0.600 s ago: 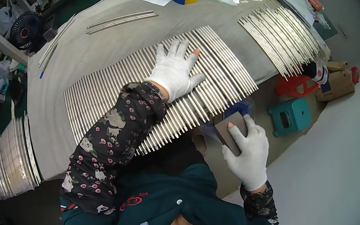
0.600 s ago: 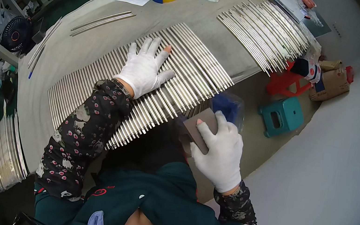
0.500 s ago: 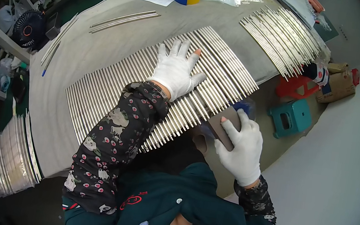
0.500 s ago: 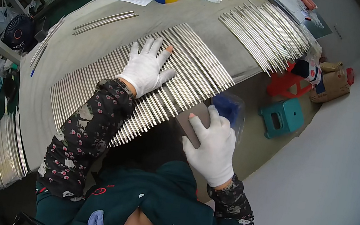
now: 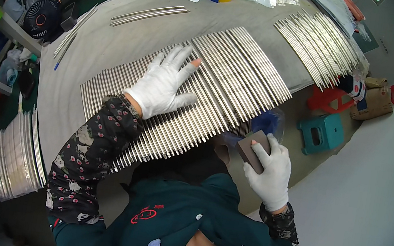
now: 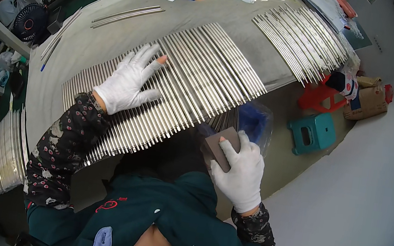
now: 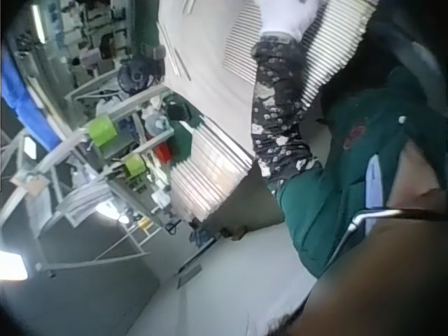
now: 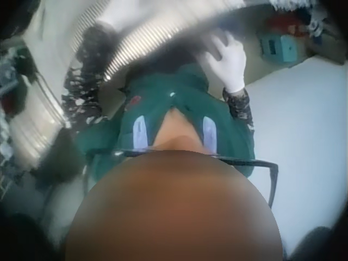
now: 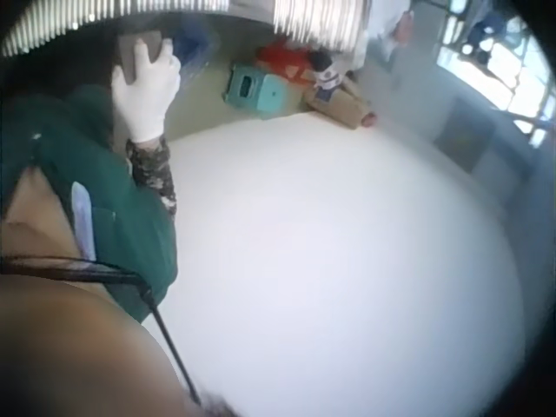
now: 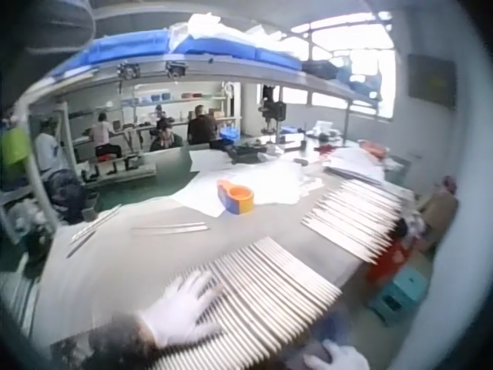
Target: Sanding and organizing thin metal or bamboo sticks at a workbench.
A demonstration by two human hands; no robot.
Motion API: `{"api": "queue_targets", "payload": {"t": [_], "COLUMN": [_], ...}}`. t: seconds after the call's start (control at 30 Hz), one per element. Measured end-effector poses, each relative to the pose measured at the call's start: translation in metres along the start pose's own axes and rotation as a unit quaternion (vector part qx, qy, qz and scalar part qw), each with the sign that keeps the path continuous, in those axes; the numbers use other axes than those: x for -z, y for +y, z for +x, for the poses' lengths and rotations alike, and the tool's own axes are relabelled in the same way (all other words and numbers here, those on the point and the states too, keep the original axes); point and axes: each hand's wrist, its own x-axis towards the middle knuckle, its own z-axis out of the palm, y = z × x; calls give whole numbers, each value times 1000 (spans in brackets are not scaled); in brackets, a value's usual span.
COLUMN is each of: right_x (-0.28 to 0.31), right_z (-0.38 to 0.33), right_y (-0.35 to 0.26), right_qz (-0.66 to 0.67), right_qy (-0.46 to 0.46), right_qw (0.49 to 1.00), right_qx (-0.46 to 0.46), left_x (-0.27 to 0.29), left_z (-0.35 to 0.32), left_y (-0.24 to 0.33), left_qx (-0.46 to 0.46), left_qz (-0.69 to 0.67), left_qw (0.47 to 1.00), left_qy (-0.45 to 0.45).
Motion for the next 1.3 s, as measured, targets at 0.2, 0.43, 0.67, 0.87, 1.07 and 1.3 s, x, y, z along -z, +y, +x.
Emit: {"api": "queue_targets", "payload": {"t": [0.2,0.43,0.67,0.87,1.07,1.3], "right_x": [5,6,1,7,-2,-4], "right_z": [8,6,21,31,31,20], "right_y": [-9,-21,-49,-13,-27,-59], "right_qz": [3,22,87,-30,3,90], "right_qy": [11,21,-2,152,87,-11], "right_qw": [1000,999,985,987,993,979], "right_qx": [20,41,150,43,80,183], "left_x": [-6,-11,-14,-16,-11,-16], "left_z": [-4,18,21,19,22,23], "left_y": [0,8,10,8,11,10], "left_qx": [-34,-29,-31,-33,-32,-30], "left_qz": [57,55,47,46,41,52], "left_qw": [998,998,998,998,999,998], "left_qy": [-20,-21,-17,15,-14,-12]}}
